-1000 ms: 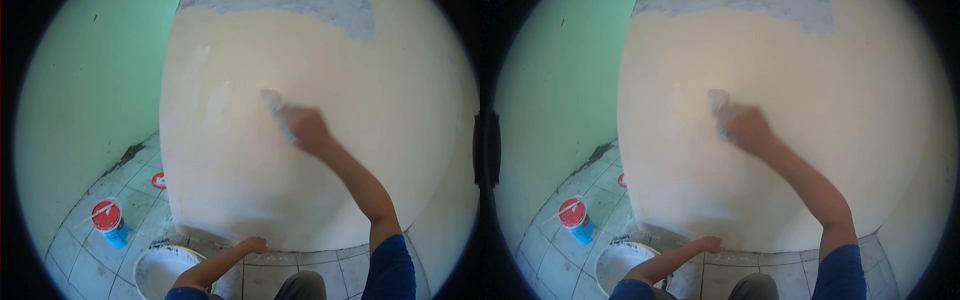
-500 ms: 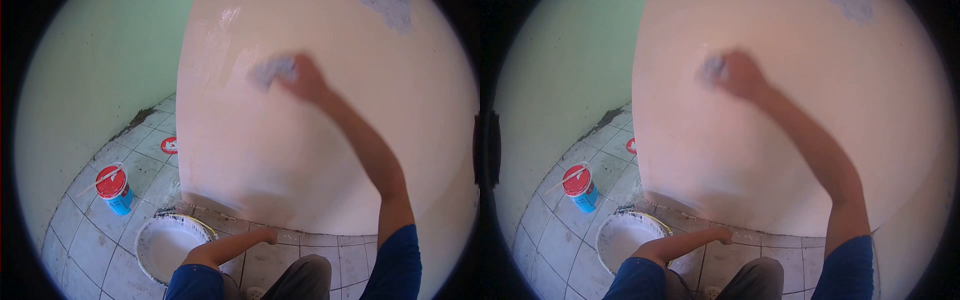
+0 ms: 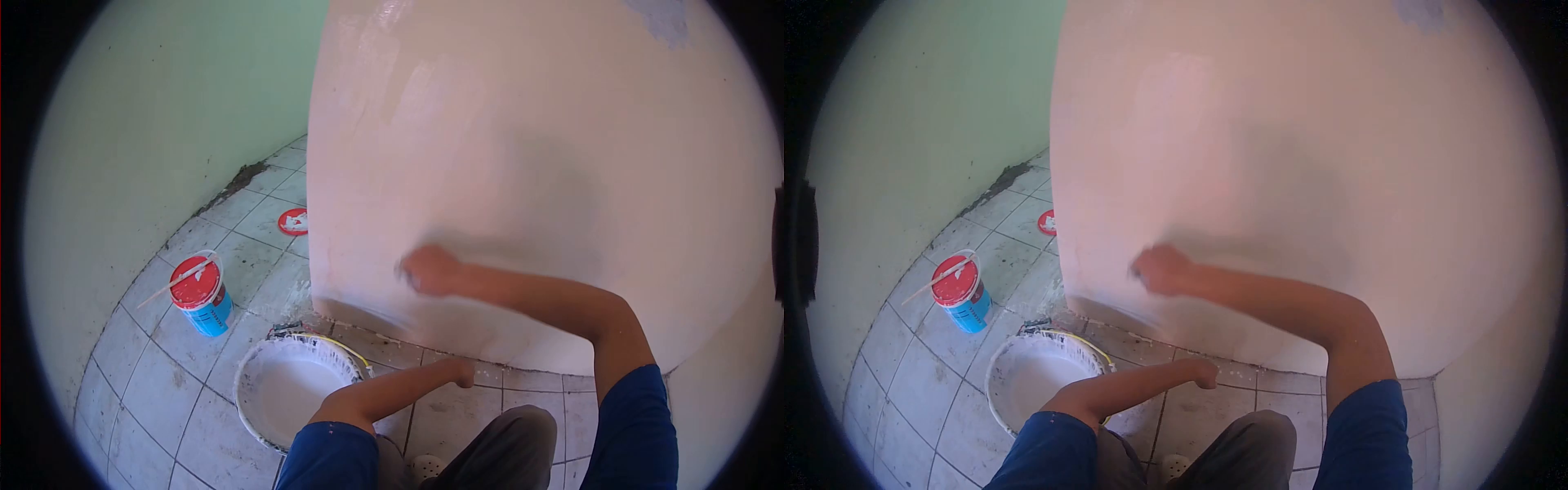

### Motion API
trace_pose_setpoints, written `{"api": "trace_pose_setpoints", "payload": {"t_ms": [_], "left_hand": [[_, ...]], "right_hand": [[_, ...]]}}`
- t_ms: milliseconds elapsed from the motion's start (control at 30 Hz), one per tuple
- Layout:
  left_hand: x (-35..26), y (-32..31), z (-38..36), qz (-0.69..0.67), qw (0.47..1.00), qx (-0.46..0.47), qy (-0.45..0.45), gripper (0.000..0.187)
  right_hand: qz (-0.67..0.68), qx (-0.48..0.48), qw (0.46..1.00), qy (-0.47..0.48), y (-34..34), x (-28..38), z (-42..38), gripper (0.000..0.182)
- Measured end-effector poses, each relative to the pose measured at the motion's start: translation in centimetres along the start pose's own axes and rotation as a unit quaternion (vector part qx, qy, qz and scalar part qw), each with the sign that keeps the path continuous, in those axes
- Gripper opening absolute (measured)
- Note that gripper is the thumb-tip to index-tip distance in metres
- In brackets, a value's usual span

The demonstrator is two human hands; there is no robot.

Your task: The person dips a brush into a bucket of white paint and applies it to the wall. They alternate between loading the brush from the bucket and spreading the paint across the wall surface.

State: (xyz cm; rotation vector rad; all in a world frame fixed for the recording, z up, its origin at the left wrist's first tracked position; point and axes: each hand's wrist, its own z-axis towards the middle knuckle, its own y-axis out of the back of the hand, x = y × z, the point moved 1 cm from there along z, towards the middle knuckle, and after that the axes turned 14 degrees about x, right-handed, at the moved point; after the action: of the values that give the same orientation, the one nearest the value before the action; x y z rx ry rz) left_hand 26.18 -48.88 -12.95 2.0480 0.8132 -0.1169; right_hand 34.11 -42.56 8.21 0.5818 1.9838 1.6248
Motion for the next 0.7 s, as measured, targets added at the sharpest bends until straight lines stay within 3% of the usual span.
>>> {"api": "trace_pose_setpoints", "payload": {"t_ms": [33,67,133,200,233,300,400,433,467,500,567,633,700], "left_hand": [[0.0,-0.3,0.2,-0.013,1.0,-0.011,-0.003,0.04],[-0.1,-0.4,0.2,-0.011,1.0,-0.004,-0.007,0.04],[0.3,0.1,0.2,-0.003,1.0,0.008,-0.014,0.04],[0.7,-0.2,1.1,-0.01,1.0,-0.003,-0.015,0.039],[0.7,-0.4,1.4,-0.015,1.0,-0.008,-0.017,0.039],[0.4,0.1,1.1,-0.006,1.0,-0.007,-0.026,0.039],[-0.1,0.1,1.6,0.005,0.999,-0.01,-0.035,0.039],[-0.2,-0.1,1.8,0.009,0.999,-0.012,-0.036,0.039],[-0.5,-0.1,1.6,0.016,0.999,-0.014,-0.04,0.039],[-0.9,0.0,0.9,0.021,0.999,-0.015,-0.044,0.039],[-1.1,0.3,0.6,0.037,0.998,-0.016,-0.047,0.039],[-1.3,-0.3,0.8,0.056,0.997,-0.004,-0.047,0.038],[-1.3,-0.4,0.3,0.046,0.998,-0.014,-0.044,0.038]], "right_hand": [[0.0,-0.04,0.999,-0.034,2.9,-1.2,1.0,0.019],[-0.014,-0.009,0.991,-0.13,5.8,-3.9,3.2,0.022],[-0.022,-0.209,0.966,-0.15,16.6,-3.6,1.9,0.034],[-0.107,-0.374,0.913,-0.125,25.6,-1.2,0.1,0.035],[-0.076,-0.438,0.896,-0.004,28.6,-0.5,-0.6,0.023],[-0.218,-0.413,0.882,-0.057,32.1,2.9,-2.2,0.021],[-0.245,-0.432,0.868,-0.012,27.5,0.7,1.9,0.012],[-0.309,-0.311,0.898,-0.026,23.7,0.3,3.4,0.012],[-0.259,-0.282,0.921,0.069,18.6,-0.1,4.8,0.01],[-0.308,-0.208,0.928,0.033,13.2,1.0,6.2,0.009],[-0.221,-0.083,0.965,0.116,4.3,2.8,6.2,0.006],[-0.102,0.014,0.992,0.074,0.3,3.7,6.0,0.007],[-0.016,-0.015,1.0,-0.01,1.5,2.0,6.7,0.012]]}}
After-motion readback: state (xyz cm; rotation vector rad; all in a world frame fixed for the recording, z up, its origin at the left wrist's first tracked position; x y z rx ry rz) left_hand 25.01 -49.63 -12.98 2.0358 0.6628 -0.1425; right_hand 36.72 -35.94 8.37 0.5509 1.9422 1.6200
